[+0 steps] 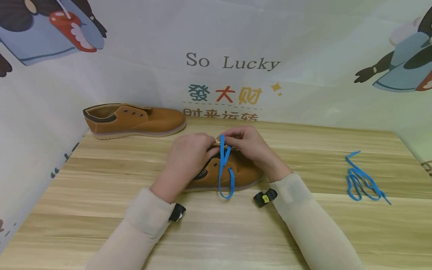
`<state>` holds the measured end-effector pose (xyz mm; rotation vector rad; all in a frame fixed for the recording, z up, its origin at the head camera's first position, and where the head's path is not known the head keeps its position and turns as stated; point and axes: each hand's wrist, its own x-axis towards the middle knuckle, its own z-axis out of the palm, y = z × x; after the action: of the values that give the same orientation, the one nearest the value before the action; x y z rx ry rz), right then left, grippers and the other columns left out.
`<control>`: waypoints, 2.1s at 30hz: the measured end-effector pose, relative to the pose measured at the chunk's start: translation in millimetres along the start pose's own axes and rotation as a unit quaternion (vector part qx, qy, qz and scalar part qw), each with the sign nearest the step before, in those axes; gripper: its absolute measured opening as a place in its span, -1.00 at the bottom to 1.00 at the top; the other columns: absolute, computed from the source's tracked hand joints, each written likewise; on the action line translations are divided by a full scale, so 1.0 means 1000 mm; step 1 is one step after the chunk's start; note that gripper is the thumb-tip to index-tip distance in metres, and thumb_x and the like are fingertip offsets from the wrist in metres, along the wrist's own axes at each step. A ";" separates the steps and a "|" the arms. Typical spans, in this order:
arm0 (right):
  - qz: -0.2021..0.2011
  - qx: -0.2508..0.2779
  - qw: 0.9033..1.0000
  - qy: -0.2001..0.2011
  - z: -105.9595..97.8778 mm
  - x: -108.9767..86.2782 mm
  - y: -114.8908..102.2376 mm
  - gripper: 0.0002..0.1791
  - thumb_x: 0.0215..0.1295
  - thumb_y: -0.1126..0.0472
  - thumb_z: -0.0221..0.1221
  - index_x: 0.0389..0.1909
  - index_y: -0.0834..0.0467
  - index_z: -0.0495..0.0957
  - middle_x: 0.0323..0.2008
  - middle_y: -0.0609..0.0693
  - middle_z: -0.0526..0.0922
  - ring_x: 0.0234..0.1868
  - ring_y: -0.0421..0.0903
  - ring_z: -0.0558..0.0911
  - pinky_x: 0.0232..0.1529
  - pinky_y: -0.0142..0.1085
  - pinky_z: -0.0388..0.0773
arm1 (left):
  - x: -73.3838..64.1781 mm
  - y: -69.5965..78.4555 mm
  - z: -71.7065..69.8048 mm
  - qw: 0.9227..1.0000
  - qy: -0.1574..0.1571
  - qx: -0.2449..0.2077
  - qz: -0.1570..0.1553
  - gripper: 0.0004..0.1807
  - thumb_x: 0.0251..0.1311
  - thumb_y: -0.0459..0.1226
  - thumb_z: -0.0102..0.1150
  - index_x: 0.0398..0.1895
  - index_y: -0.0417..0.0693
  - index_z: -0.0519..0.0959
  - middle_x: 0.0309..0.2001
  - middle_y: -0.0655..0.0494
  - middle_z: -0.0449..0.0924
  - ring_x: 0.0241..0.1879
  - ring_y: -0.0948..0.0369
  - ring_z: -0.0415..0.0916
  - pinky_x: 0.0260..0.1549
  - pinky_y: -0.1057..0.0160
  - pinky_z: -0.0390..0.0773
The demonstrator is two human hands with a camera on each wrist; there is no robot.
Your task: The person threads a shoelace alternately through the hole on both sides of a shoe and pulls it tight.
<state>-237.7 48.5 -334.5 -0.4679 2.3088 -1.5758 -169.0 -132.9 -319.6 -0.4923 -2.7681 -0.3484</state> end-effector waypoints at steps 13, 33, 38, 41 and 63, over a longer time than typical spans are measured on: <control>-0.004 0.017 1.000 -0.002 -0.001 -0.002 0.000 -0.73 0.43 0.23 0.21 0.01 0.29 0.69 -0.30 -0.16 0.76 -0.33 -0.24 0.60 -0.31 -0.41 0.46 | -0.001 0.002 0.003 1.000 0.029 -0.003 0.002 -0.77 0.30 -0.09 0.32 -0.34 -0.07 0.70 -0.49 0.08 0.66 -0.50 0.15 0.60 -0.50 0.17 0.55; -0.017 0.013 0.999 -0.024 -0.002 -0.007 0.002 -0.74 0.43 0.19 0.20 -0.08 0.29 0.74 -0.26 -0.13 0.78 -0.20 -0.20 0.61 -0.15 -0.35 0.45 | -0.003 0.016 -0.012 0.981 -0.041 -0.071 -0.173 -0.46 0.26 0.08 0.32 -0.89 0.18 0.60 -0.83 0.29 0.35 -0.71 0.24 0.36 -0.77 0.32 0.10; -0.025 0.011 0.999 -0.034 -0.001 -0.005 0.002 -0.75 0.41 0.19 0.22 -0.15 0.29 0.76 -0.34 -0.18 0.77 -0.25 -0.21 0.54 -0.21 -0.36 0.39 | 0.000 0.015 -0.007 0.976 -0.051 -0.094 -0.191 -0.61 0.28 0.00 0.30 -0.74 0.22 0.72 -0.77 0.28 0.49 -0.65 0.22 0.43 -0.72 0.27 0.22; -0.026 0.011 0.999 -0.037 -0.001 -0.004 0.001 -0.74 0.41 0.19 0.22 -0.16 0.30 0.76 -0.36 -0.19 0.77 -0.26 -0.21 0.52 -0.21 -0.36 0.37 | 0.000 0.014 -0.005 0.974 -0.052 -0.100 -0.197 -0.67 0.28 -0.01 0.30 -0.66 0.24 0.76 -0.74 0.27 0.53 -0.62 0.22 0.45 -0.70 0.26 0.25; -0.033 0.000 0.997 -0.070 -0.013 -0.006 0.010 -0.61 0.57 0.19 -0.04 0.06 0.34 0.67 0.09 0.21 0.71 0.13 0.03 0.69 0.34 -0.08 0.49 | -0.003 0.004 -0.018 0.967 -0.106 -0.179 -0.145 -0.79 0.30 -0.22 0.28 -0.47 -0.05 0.78 -0.47 0.12 0.72 -0.53 0.23 0.48 -0.52 0.32 0.41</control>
<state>-238.9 65.1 -338.8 -0.6393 2.2090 -1.5217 -160.1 -135.7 -303.4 -0.2105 -2.9976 -0.9275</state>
